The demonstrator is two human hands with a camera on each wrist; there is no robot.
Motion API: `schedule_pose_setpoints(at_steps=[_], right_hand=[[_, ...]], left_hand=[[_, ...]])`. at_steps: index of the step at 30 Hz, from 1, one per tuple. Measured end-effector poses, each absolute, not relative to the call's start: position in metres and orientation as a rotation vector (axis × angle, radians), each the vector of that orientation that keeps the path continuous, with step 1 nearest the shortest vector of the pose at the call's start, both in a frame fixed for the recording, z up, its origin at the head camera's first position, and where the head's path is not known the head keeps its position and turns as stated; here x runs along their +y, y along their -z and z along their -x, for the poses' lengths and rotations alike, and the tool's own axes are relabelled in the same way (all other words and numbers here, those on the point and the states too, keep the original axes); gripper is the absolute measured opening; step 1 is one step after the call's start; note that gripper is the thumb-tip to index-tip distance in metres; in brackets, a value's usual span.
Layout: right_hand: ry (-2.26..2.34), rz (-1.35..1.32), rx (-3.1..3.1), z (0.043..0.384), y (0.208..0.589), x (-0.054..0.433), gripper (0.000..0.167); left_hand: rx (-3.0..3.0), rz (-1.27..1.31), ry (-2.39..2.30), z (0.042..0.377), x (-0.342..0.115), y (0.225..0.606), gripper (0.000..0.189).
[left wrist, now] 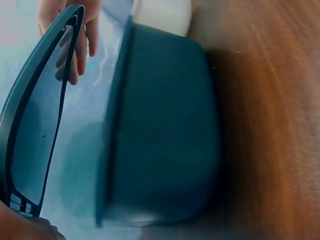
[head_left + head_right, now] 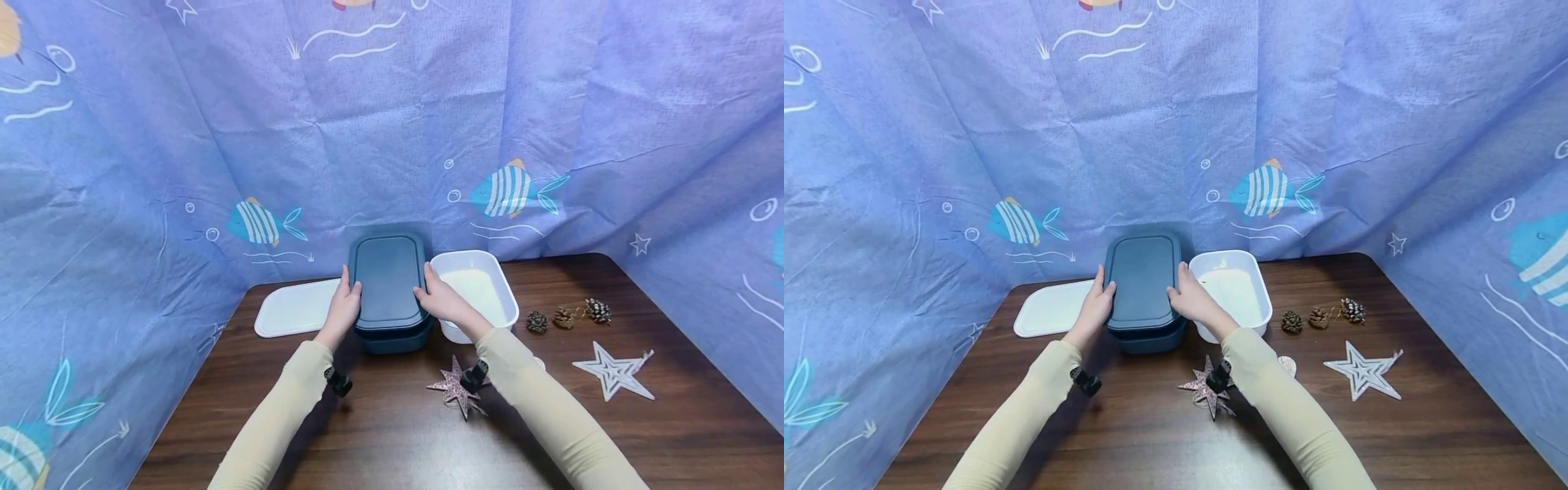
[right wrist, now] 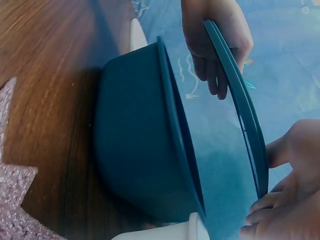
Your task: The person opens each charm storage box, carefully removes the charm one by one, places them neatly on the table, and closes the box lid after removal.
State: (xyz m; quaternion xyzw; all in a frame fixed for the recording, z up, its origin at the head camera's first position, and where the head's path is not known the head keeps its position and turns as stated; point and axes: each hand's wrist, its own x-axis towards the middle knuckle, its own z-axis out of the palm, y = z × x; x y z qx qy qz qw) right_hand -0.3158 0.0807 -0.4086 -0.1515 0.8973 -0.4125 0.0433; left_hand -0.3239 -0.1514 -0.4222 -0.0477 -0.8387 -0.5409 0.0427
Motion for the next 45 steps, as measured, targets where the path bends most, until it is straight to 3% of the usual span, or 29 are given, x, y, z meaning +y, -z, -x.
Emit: schedule_pose_setpoints(at_steps=[19, 45], right_hand=[[1.033, 0.513, 2.805, 0.311, 0.427, 0.076, 0.066], [0.863, 0.523, 2.926, 0.313, 0.439, 0.070, 0.057]], left_hand=[[-2.649, 0.141, 1.550, 0.324, -0.153, 0.456, 0.064], [-2.658, 0.060, 1.596, 0.330, -0.148, 0.471, 0.061]])
